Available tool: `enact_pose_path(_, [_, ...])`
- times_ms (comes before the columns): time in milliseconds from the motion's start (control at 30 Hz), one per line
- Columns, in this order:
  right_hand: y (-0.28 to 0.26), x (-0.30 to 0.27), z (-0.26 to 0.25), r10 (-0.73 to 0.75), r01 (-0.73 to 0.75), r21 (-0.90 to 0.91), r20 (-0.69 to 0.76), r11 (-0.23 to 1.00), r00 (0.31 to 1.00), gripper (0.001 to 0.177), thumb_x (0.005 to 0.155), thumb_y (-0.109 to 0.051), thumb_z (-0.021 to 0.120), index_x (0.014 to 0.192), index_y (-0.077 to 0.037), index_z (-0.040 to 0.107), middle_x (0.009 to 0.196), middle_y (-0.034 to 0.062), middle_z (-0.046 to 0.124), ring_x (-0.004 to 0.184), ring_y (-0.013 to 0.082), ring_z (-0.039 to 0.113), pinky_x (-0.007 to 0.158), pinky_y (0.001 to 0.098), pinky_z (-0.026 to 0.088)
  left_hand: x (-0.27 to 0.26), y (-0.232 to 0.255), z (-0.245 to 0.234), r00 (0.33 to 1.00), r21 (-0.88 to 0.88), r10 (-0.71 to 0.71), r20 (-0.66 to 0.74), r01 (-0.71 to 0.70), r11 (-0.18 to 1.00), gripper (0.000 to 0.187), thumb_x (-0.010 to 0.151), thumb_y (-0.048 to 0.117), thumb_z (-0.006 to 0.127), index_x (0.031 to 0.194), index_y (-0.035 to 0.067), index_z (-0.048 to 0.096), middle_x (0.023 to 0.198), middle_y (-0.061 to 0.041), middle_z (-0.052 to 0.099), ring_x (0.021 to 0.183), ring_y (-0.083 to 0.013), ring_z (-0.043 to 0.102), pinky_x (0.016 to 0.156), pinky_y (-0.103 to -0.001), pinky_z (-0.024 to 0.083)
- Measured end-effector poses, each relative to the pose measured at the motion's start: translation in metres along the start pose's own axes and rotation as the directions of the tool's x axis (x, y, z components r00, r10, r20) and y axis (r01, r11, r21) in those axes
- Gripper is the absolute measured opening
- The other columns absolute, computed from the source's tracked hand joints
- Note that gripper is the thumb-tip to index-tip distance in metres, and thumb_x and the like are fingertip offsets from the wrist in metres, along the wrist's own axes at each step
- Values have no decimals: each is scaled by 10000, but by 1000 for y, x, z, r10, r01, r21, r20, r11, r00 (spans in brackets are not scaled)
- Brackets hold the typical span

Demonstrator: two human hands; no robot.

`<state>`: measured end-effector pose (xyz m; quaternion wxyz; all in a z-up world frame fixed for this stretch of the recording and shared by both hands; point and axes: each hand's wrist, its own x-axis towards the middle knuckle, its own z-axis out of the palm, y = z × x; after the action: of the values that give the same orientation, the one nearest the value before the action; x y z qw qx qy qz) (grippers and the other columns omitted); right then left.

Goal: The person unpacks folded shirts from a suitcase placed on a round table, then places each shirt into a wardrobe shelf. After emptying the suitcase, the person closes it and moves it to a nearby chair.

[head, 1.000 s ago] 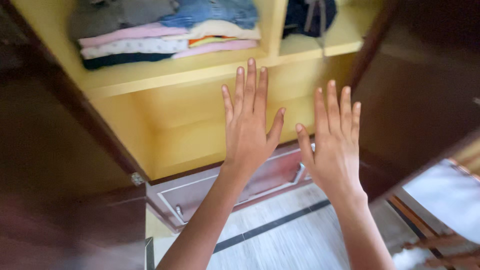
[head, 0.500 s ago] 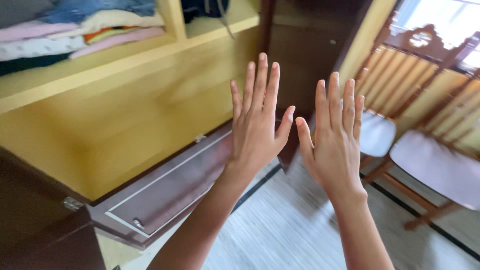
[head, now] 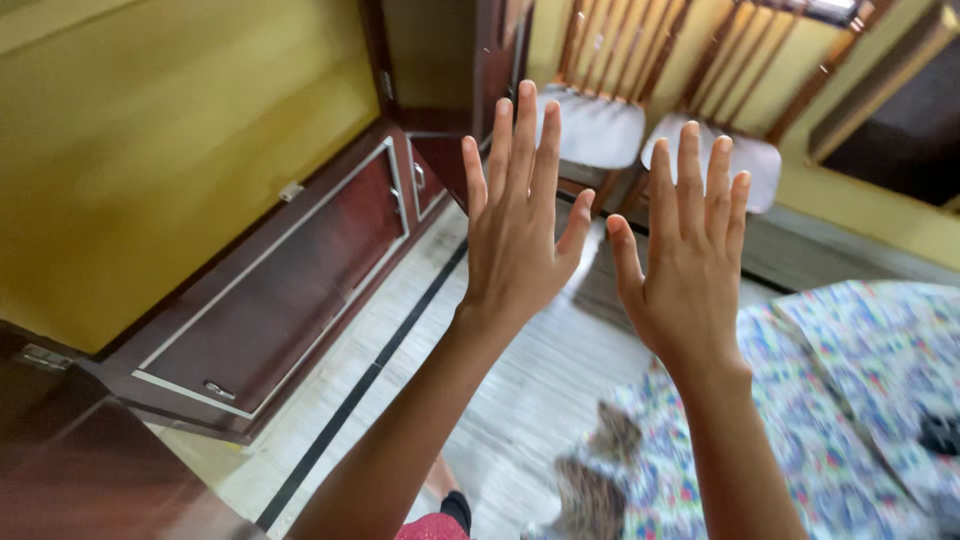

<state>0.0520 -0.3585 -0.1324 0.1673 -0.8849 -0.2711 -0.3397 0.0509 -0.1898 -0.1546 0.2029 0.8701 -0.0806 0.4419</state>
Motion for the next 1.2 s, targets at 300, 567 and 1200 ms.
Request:
enact_pose_path(300, [-6, -138, -78, 178, -177, -119, -1, 977, 984, 641, 1103, -339, 520, 1602, 35, 370, 1702, 233, 262, 1587, 452, 161, 1281, 599, 124, -86, 90, -17, 985, -118, 110, 135, -94, 989, 845, 1022, 309, 644, 1650, 15, 160, 1732, -186, 111, 1627, -354, 92, 1322, -593, 70])
enact_pose_path(567, [-25, -199, -145, 314, -327, -243, -92, 913, 945, 649, 1113, -375, 477, 1603, 36, 367, 1702, 238, 253, 1584, 451, 153, 1278, 596, 111, -105, 149, -50, 951, -276, 279, 129, -236, 932, 850, 1020, 322, 644, 1646, 6, 163, 1730, -195, 105, 1628, -344, 91, 1320, -593, 55])
enact_pose_path(1200, [-66, -332, -263, 500, -555, -432, -244, 711, 831, 662, 1099, -350, 529, 1628, 13, 367, 1709, 259, 246, 1587, 479, 169, 1282, 611, 115, -165, 267, -120, 843, -507, 514, 157, -378, 775, 805, 1044, 366, 573, 1643, 8, 170, 1730, -197, 116, 1630, -355, 82, 1329, -563, 38])
